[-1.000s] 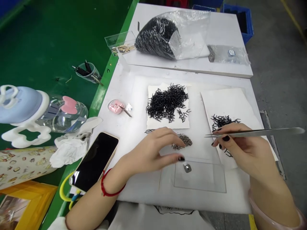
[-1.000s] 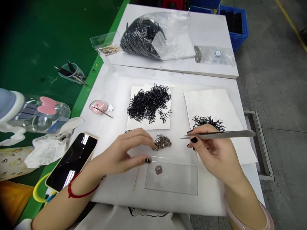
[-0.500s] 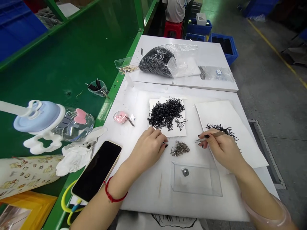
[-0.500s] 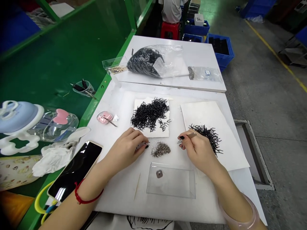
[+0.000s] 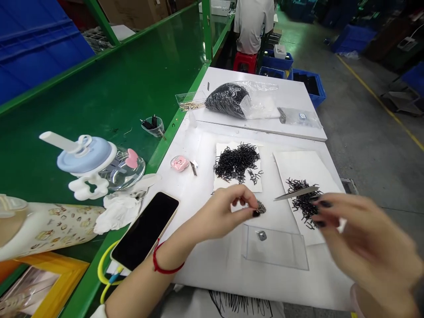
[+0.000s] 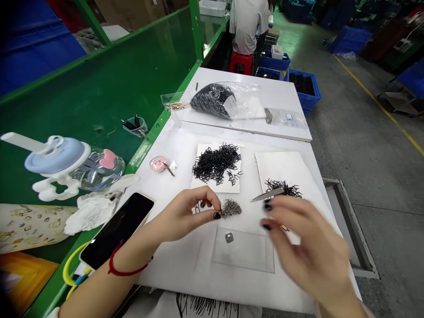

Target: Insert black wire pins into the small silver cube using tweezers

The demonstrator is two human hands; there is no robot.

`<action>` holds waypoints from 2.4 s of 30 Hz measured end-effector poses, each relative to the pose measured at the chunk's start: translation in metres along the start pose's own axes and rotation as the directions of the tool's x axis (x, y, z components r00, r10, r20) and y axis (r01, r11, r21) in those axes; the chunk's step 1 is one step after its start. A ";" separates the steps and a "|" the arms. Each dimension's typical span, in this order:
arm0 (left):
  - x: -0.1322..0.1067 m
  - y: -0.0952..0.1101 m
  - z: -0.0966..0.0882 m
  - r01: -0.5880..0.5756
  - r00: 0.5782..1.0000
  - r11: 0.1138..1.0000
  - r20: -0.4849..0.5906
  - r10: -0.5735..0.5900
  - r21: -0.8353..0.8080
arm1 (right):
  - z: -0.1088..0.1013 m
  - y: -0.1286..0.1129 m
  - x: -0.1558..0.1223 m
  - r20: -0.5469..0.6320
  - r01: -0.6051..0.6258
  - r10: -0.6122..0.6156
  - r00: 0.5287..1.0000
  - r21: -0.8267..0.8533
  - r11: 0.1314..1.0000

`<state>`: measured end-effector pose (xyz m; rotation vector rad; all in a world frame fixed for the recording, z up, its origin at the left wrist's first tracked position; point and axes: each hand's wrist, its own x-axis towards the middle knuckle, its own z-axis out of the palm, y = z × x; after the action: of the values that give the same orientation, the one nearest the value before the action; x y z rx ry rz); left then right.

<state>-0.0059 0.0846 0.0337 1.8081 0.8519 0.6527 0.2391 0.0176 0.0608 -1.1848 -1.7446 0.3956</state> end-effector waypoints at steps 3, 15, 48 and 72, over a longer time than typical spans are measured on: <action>0.001 0.019 0.006 -0.004 0.995 0.963 0.099 0.031 -0.269 | 0.014 -0.012 0.008 0.220 0.135 -0.149 0.964 0.079 0.988; 0.014 0.013 0.011 -0.005 0.962 0.996 0.271 0.030 -0.092 | 0.021 0.011 0.014 0.247 0.142 -0.189 0.950 0.197 0.970; 0.011 -0.006 0.021 0.102 0.995 0.917 0.023 -0.101 -0.385 | 0.040 -0.004 -0.011 0.084 -0.176 0.168 0.982 0.086 0.981; 0.014 0.001 0.025 0.152 0.988 0.875 0.041 -0.150 -0.459 | 0.045 -0.005 -0.006 0.102 -0.227 0.218 0.971 0.084 0.970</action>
<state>0.0219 0.0813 0.0266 1.2981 0.7500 0.6827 0.1996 0.0202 0.0389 -1.3158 -1.6549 0.6701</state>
